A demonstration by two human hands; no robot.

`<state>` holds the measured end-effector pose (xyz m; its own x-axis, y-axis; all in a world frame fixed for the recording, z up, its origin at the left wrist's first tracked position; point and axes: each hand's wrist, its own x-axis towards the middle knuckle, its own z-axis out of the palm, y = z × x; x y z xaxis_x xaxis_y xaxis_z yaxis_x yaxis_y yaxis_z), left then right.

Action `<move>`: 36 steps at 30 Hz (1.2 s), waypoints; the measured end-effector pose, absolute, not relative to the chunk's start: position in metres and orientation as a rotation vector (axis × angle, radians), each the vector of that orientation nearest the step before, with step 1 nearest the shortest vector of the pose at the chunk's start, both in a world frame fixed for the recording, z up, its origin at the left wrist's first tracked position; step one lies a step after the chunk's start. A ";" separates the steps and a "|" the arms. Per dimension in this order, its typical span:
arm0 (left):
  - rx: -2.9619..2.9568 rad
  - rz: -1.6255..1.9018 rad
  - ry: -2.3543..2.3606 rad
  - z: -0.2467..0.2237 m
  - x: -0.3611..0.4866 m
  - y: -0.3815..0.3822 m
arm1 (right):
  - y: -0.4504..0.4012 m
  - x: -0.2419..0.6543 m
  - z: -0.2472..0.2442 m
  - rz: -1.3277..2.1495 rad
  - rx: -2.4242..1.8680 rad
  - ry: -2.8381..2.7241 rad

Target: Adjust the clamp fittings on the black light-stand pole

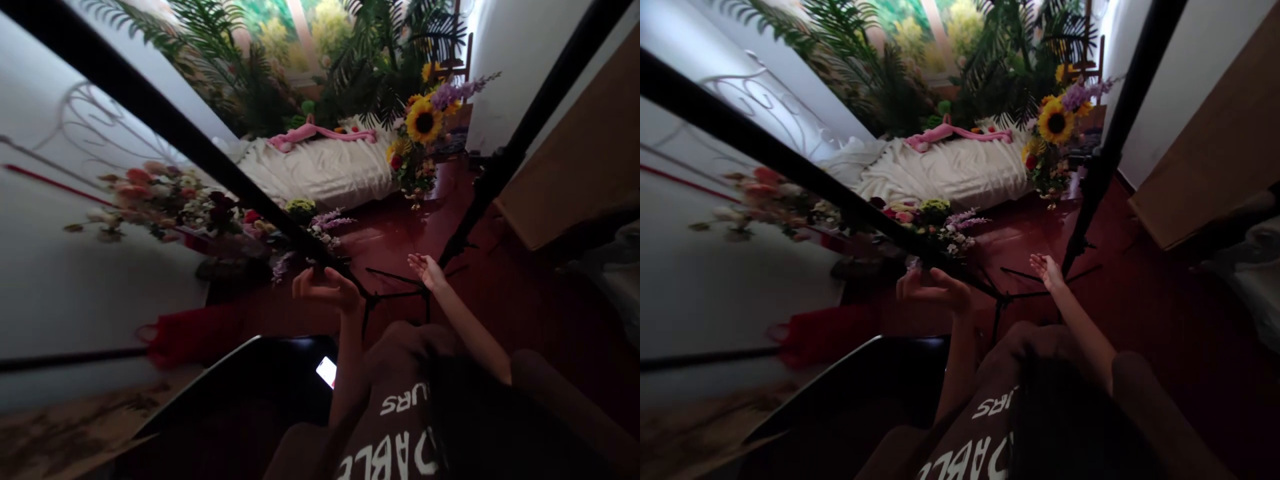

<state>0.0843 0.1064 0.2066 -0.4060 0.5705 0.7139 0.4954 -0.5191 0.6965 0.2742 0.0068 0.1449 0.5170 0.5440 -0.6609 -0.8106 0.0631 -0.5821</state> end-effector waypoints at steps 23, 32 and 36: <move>1.563 1.391 1.268 0.123 0.067 0.173 | 0.102 0.176 0.216 1.577 -1.281 -0.447; 1.558 1.528 1.268 0.121 0.078 0.177 | 0.114 0.195 0.212 1.469 -1.409 -0.709; 1.572 1.577 1.260 0.121 0.079 0.178 | 0.118 0.203 0.209 1.102 -1.372 -1.063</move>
